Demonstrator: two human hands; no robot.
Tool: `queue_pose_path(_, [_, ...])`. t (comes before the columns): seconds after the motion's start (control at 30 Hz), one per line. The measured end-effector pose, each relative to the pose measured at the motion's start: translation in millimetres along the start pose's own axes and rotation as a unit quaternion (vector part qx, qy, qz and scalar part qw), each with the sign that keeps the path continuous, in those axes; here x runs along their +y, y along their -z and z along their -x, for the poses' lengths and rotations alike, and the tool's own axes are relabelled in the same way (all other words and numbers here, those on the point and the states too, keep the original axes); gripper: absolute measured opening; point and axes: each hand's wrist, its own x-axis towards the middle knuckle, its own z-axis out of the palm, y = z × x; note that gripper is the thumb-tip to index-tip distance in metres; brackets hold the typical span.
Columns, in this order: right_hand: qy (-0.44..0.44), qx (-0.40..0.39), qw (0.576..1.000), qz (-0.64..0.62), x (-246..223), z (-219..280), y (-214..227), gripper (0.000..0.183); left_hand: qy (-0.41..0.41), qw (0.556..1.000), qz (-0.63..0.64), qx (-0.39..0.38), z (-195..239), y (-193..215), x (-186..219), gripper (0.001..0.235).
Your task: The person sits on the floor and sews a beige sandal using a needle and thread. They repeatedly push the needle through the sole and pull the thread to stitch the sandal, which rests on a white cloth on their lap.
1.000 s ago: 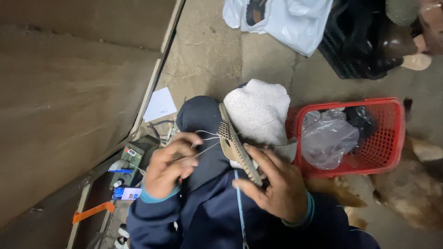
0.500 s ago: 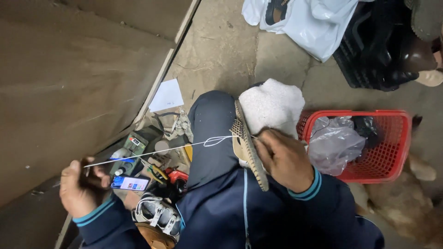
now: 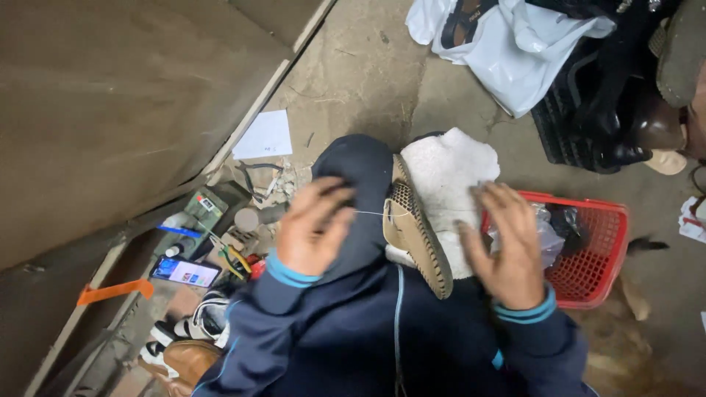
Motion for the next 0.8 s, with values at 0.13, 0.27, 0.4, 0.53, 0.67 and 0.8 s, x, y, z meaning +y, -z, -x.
queue_pose_path(0.13, [0.076, 0.001, 0.997, -0.027, -14, -13, -20, 0.055, 0.008, 0.997, 0.025, -0.075, 4, -28, 18, 0.029])
queue_pose_path(0.27, [0.051, -0.004, 0.991, -0.124, -12, -18, -18, 0.010, 0.080, 0.990, 0.036, -0.110, 13, -32, 18, 0.018])
queue_pose_path(0.4, [-0.067, -0.007, 0.842, -0.535, -5, -4, -7, 0.047, 0.117, 0.982, 0.089, -0.121, 18, -44, 22, 0.023])
queue_pose_path(0.53, [-0.008, 0.026, 0.668, -0.744, 41, 11, -16, 0.043, 0.091, 0.980, 0.122, -0.126, 18, -57, 35, 0.016])
queue_pose_path(0.67, [-0.076, 0.027, 0.843, -0.531, 51, 17, -13, 0.054, 0.070, 0.983, 0.124, -0.117, 11, -68, 43, 0.015])
queue_pose_path(0.8, [-0.038, -0.126, 0.923, -0.362, 56, 22, -9, 0.119, 0.050, 0.985, 0.089, -0.138, 11, -81, 40, 0.011])
